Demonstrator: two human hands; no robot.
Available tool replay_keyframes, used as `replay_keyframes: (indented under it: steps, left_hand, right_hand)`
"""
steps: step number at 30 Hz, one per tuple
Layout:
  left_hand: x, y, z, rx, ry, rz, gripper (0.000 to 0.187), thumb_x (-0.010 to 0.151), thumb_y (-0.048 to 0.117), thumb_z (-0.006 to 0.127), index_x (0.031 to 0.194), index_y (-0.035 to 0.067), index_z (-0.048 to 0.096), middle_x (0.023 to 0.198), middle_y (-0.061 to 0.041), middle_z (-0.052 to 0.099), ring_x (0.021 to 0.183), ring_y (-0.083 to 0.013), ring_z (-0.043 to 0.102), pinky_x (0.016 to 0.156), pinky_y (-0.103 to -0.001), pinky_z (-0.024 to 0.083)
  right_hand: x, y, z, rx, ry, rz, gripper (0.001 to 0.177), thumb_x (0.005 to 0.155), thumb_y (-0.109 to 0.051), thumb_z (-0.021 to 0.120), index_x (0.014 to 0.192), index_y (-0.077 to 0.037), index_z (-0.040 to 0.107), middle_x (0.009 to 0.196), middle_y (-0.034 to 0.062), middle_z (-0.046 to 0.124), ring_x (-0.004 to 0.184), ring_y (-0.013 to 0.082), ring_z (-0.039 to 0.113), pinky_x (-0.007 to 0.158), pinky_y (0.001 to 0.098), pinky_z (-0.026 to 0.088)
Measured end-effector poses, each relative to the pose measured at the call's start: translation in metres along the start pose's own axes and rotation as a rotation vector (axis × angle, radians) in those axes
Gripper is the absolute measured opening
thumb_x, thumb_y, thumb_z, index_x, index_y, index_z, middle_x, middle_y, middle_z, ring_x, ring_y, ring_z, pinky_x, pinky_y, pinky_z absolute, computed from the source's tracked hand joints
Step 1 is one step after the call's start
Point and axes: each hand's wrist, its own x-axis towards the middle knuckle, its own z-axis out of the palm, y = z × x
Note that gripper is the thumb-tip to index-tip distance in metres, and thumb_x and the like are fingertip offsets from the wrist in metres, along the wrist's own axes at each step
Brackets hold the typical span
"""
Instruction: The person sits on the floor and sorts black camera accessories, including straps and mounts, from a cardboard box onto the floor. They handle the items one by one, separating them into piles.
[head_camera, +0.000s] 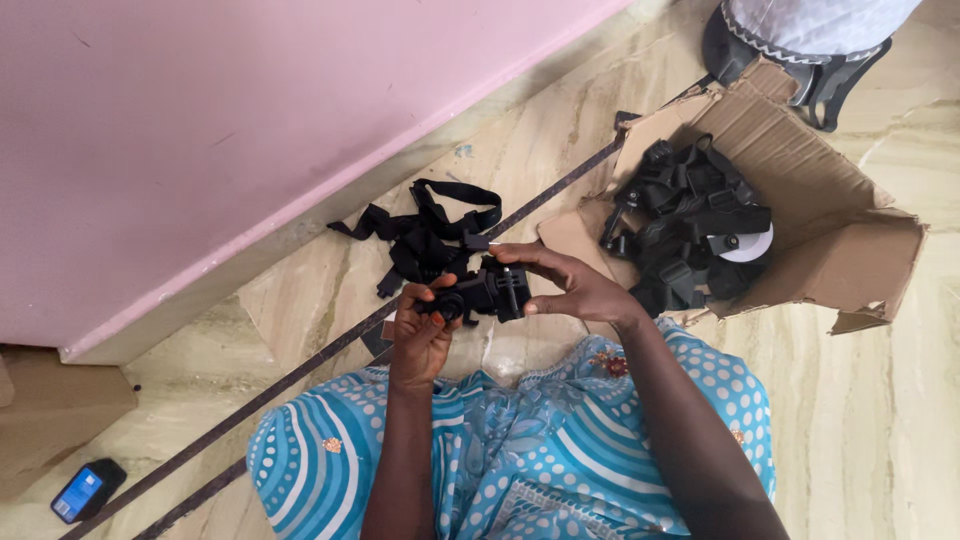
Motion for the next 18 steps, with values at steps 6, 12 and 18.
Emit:
replay_keyframes:
  steps: [6, 12, 18]
  left_hand:
    - [0.006, 0.004, 0.014, -0.025, 0.039, -0.007, 0.048, 0.093, 0.003, 0.078, 0.135, 0.007, 0.055, 0.153, -0.022, 0.053, 0.114, -0.0209, 0.07, 0.089, -0.029, 0.063]
    - [0.009, 0.0, 0.024, 0.258, 0.185, 0.002, 0.058, 0.09, 0.0, 0.076, 0.141, 0.009, 0.05, 0.144, -0.019, 0.057, 0.115, -0.0282, 0.073, 0.083, -0.032, 0.064]
    - [0.009, 0.0, 0.026, 0.513, 0.25, 0.06, 0.066, 0.092, -0.006, 0.077, 0.151, 0.004, 0.049, 0.131, -0.015, 0.063, 0.113, -0.0214, 0.068, 0.095, -0.033, 0.058]
  right_hand:
    - [0.002, 0.01, 0.009, 0.115, 0.064, 0.136, 0.068, 0.094, -0.044, 0.069, 0.15, -0.011, 0.05, 0.154, 0.0094, 0.053, 0.148, 0.0263, 0.046, 0.121, 0.0413, 0.037]
    - [0.004, 0.053, 0.018, 0.059, 0.2, 0.37, 0.071, 0.1, -0.064, 0.041, 0.144, -0.01, 0.056, 0.128, 0.01, 0.065, 0.119, 0.0212, 0.061, 0.102, 0.0354, 0.049]
    - [0.011, 0.085, 0.031, 0.144, 0.223, 0.615, 0.083, 0.114, -0.066, 0.033, 0.125, 0.009, 0.065, 0.092, 0.0099, 0.037, 0.08, 0.0221, 0.031, 0.076, 0.0365, 0.033]
